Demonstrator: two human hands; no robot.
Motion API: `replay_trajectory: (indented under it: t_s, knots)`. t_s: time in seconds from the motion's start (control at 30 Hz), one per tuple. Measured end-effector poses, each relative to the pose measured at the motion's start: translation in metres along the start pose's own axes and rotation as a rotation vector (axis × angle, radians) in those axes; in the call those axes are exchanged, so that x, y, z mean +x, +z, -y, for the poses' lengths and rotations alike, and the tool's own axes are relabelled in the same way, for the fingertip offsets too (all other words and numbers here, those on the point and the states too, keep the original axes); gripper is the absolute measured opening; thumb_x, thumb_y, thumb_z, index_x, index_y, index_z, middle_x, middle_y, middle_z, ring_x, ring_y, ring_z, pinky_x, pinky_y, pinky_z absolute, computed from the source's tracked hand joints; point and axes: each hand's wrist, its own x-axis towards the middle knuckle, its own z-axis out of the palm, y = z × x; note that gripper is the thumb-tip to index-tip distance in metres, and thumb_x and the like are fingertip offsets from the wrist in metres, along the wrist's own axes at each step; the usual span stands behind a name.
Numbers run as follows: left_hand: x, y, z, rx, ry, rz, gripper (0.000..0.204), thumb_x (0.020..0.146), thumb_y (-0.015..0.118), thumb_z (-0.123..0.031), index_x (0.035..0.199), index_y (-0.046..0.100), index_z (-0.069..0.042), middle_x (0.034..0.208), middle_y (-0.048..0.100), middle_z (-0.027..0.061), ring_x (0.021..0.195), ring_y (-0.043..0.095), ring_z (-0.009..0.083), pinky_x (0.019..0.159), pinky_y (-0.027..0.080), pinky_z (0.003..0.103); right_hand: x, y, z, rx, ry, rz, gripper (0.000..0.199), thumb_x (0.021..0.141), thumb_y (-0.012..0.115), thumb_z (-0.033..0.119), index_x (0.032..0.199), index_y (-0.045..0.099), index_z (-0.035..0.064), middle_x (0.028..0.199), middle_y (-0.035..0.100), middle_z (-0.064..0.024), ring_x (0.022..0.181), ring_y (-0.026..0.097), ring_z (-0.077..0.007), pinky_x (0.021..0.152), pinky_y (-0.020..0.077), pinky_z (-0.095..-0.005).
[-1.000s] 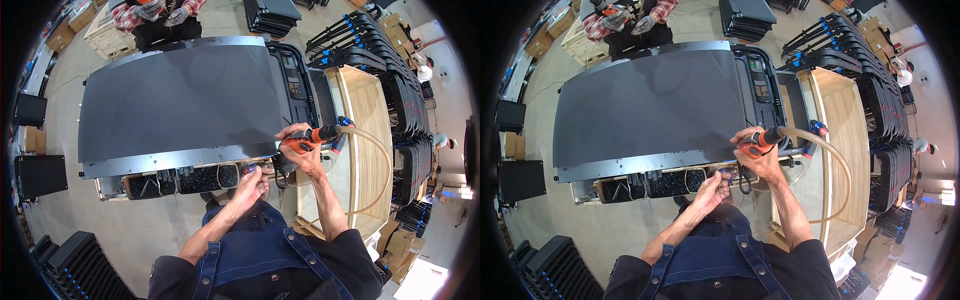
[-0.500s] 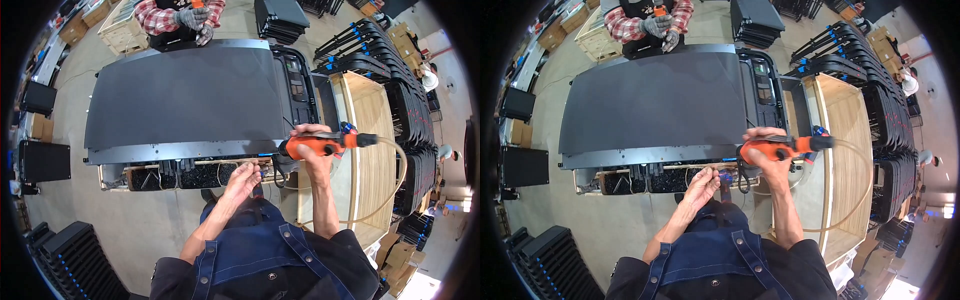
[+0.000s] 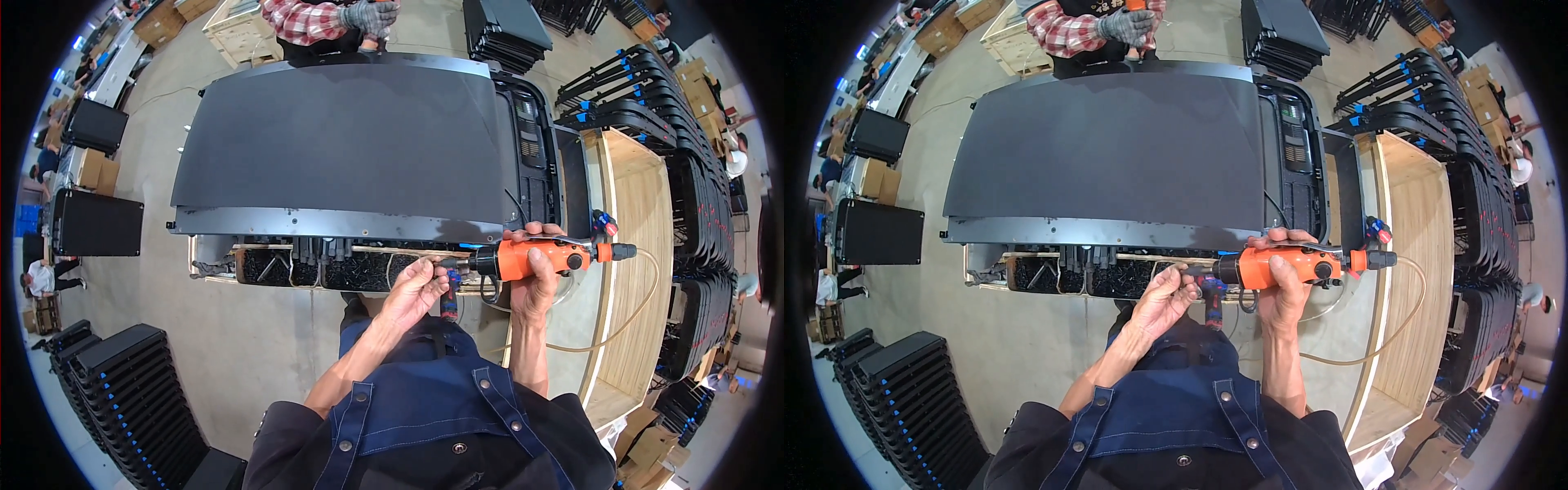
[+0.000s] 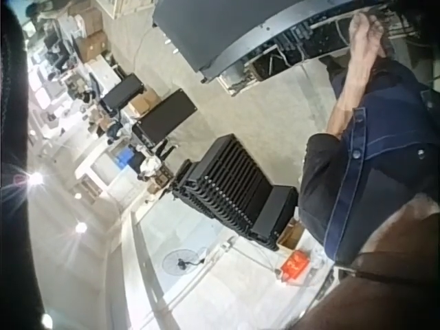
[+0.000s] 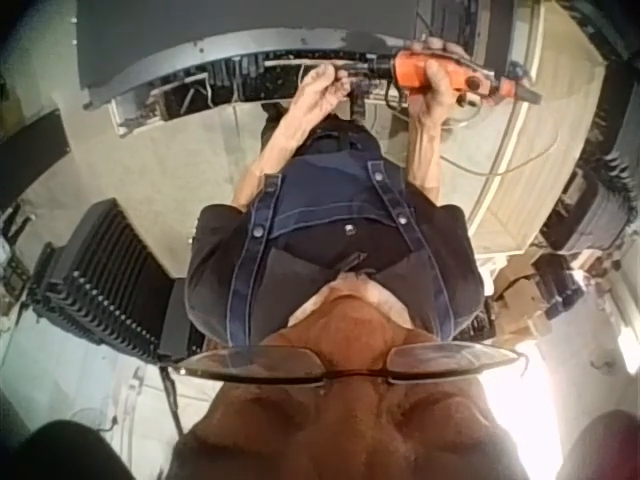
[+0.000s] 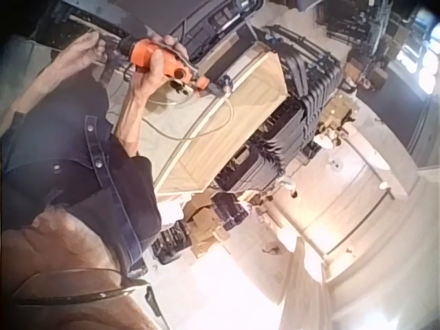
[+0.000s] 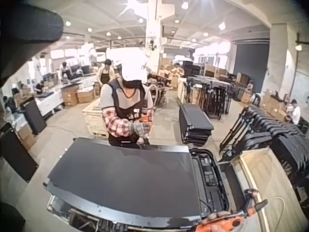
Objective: Assembling components of a treadmill motor cover and base using power tools on a factory assembly line.
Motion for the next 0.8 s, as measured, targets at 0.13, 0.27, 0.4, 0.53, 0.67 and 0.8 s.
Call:
replay_trajectory:
  t_s: [0.13, 0.27, 0.4, 0.53, 0.67, 0.8]
  knots:
    - [-0.014, 0.007, -0.026, 0.15, 0.095, -0.01, 0.027, 0.101, 0.07, -0.02, 0.12, 0.064, -0.002, 0.096, 0.072, 0.0092, 0.087, 0.072, 0.02, 0.085, 0.063, 0.033, -0.007, 0.017, -0.02, -0.001, 0.005, -0.101, 0.047, 0.089, 0.073, 0.007, 0.131, 0.054, 0.01, 0.121, 0.062, -0.01, 0.105, 0.065, -0.025, 0.112, 0.0459, -0.0534]
    - [-0.019, 0.0, -0.05, 0.249, 0.146, -0.089, 0.025, 0.102, 0.07, -0.023, 0.117, 0.067, -0.003, 0.094, 0.071, 0.0074, 0.084, 0.071, 0.0166, 0.081, 0.061, 0.031, -0.015, 0.045, -0.045, -0.081, -0.026, -0.164, 0.046, 0.09, 0.073, 0.006, 0.132, 0.054, 0.0092, 0.123, 0.063, -0.0101, 0.106, 0.066, -0.0267, 0.111, 0.0466, -0.0538]
    - [-0.012, -0.021, -0.081, 0.055, -0.028, -0.107, 0.022, 0.102, 0.069, -0.026, 0.111, 0.069, -0.005, 0.091, 0.07, 0.0055, 0.08, 0.068, 0.0144, 0.075, 0.059, 0.03, -0.02, 0.08, -0.068, -0.262, -0.074, -0.034, 0.049, 0.089, 0.072, 0.004, 0.134, 0.053, 0.0096, 0.121, 0.065, -0.0122, 0.108, 0.065, -0.0284, 0.111, 0.0462, -0.0533]
    - [0.004, -0.031, -0.099, -0.23, -0.141, -0.149, 0.021, 0.102, 0.068, -0.027, 0.106, 0.069, -0.006, 0.085, 0.068, 0.0036, 0.074, 0.066, 0.0147, 0.072, 0.06, 0.028, -0.019, 0.118, -0.097, -0.423, -0.156, 0.16, 0.047, 0.083, 0.072, -0.008, 0.124, 0.051, 0.004, 0.12, 0.066, -0.0189, 0.109, 0.069, -0.0292, 0.101, 0.0558, -0.0467]
    - [0.005, -0.044, -0.111, -0.318, -0.191, -0.15, 0.024, 0.102, 0.069, -0.029, 0.099, 0.067, -0.005, 0.083, 0.068, 0.0032, 0.074, 0.067, 0.0158, 0.07, 0.062, 0.027, -0.014, 0.153, -0.113, -0.621, -0.144, 0.251, 0.046, 0.08, 0.074, -0.012, 0.119, 0.054, 0.0026, 0.116, 0.069, -0.0195, 0.104, 0.071, -0.0266, 0.093, 0.0601, -0.0393]
    - [0.005, -0.064, -0.115, -0.377, -0.245, -0.18, 0.027, 0.104, 0.066, -0.03, 0.102, 0.065, -0.003, 0.09, 0.072, 0.006, 0.077, 0.071, 0.0159, 0.069, 0.063, 0.029, -0.012, 0.164, -0.131, -0.751, -0.114, 0.275, 0.044, 0.08, 0.076, -0.011, 0.117, 0.057, 0.002, 0.111, 0.07, -0.0181, 0.102, 0.072, -0.0242, 0.091, 0.0601, -0.0372]
